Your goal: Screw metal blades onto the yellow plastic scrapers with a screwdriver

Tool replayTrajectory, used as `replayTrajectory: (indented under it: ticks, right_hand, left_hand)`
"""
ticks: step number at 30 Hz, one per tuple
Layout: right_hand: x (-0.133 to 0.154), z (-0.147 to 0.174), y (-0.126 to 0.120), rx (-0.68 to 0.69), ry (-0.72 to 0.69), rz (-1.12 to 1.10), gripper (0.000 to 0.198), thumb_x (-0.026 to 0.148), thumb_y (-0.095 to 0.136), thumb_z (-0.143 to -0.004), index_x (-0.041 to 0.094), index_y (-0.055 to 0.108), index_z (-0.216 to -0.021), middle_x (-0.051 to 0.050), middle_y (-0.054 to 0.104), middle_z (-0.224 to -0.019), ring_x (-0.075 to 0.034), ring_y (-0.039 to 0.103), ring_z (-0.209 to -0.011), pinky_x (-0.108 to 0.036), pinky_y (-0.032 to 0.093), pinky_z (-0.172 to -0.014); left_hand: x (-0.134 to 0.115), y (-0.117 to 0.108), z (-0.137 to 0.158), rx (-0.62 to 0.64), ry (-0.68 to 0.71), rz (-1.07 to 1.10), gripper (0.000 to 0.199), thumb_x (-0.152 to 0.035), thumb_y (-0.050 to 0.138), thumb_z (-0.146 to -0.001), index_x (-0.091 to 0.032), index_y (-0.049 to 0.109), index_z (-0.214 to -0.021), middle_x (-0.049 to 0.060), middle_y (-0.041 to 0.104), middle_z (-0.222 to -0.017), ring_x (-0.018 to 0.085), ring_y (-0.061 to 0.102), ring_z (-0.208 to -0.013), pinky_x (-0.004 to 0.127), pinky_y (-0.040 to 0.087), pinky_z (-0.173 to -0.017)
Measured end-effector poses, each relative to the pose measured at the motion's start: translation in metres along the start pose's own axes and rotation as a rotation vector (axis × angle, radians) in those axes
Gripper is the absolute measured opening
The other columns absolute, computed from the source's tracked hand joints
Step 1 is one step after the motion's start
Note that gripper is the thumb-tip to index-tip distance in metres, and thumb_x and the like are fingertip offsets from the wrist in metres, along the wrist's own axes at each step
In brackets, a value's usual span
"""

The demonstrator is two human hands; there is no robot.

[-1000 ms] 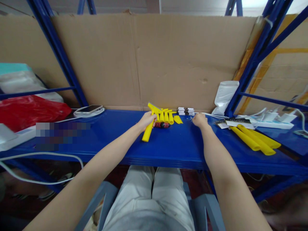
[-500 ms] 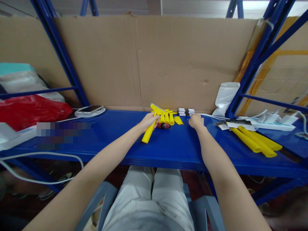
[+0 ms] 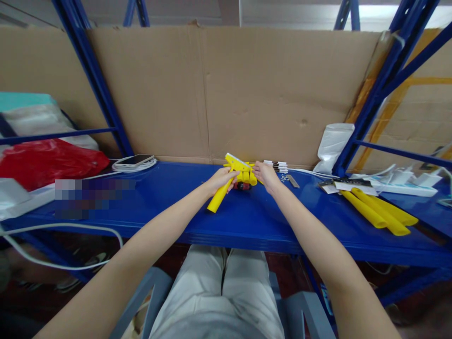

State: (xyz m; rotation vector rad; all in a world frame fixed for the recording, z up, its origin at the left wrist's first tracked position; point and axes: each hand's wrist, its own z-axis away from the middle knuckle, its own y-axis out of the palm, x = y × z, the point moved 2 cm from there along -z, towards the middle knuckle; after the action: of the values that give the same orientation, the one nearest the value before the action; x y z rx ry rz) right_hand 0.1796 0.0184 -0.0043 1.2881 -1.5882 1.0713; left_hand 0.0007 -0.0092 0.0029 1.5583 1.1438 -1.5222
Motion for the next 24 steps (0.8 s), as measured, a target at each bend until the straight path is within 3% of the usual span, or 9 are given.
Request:
replayTrajectory:
  ticks: [3,6,15,24]
  right_hand:
    - [0.006,0.010,0.008,0.149,0.141,-0.114,0.027,0.038,0.035,-0.093,0.023,0.045,-0.073,-0.012,0.066,-0.080,-0.022,0.069,-0.079,-0.039,0.058,-0.076]
    - [0.015,0.020,0.016,0.200,0.240,-0.294,0.027,0.030,0.031,-0.094,0.021,0.049,-0.077,-0.013,0.068,-0.083,-0.021,0.069,-0.080,-0.039,0.058,-0.079]
    - [0.023,0.031,0.029,0.080,0.386,-0.522,0.026,0.018,0.033,-0.095,0.017,0.058,-0.089,-0.011,0.070,-0.083,-0.018,0.070,-0.081,-0.032,0.061,-0.078]
    - [0.027,0.035,0.035,0.001,0.471,-0.661,0.027,0.012,0.028,-0.098,0.014,0.055,-0.096,-0.007,0.069,-0.069,-0.013,0.067,-0.057,-0.020,0.059,-0.057]
  left_hand:
    - [0.001,0.000,-0.001,0.054,0.012,0.038,0.017,-0.018,0.050,-0.092,-0.019,0.046,-0.075,-0.009,0.047,-0.048,0.005,0.041,-0.029,0.016,0.033,-0.034]
    - [0.000,0.001,0.000,0.109,0.006,0.053,0.016,-0.019,0.050,-0.092,-0.019,0.046,-0.076,-0.009,0.047,-0.048,0.005,0.041,-0.029,0.016,0.032,-0.034]
    - [-0.003,0.001,0.003,0.114,-0.052,0.048,0.015,-0.020,0.050,-0.093,-0.019,0.046,-0.079,-0.009,0.049,-0.050,0.004,0.039,-0.030,0.016,0.032,-0.035]
    - [-0.002,0.001,0.002,0.140,-0.070,0.027,0.013,-0.021,0.052,-0.093,-0.019,0.046,-0.081,-0.008,0.050,-0.052,0.004,0.041,-0.031,0.016,0.033,-0.035]
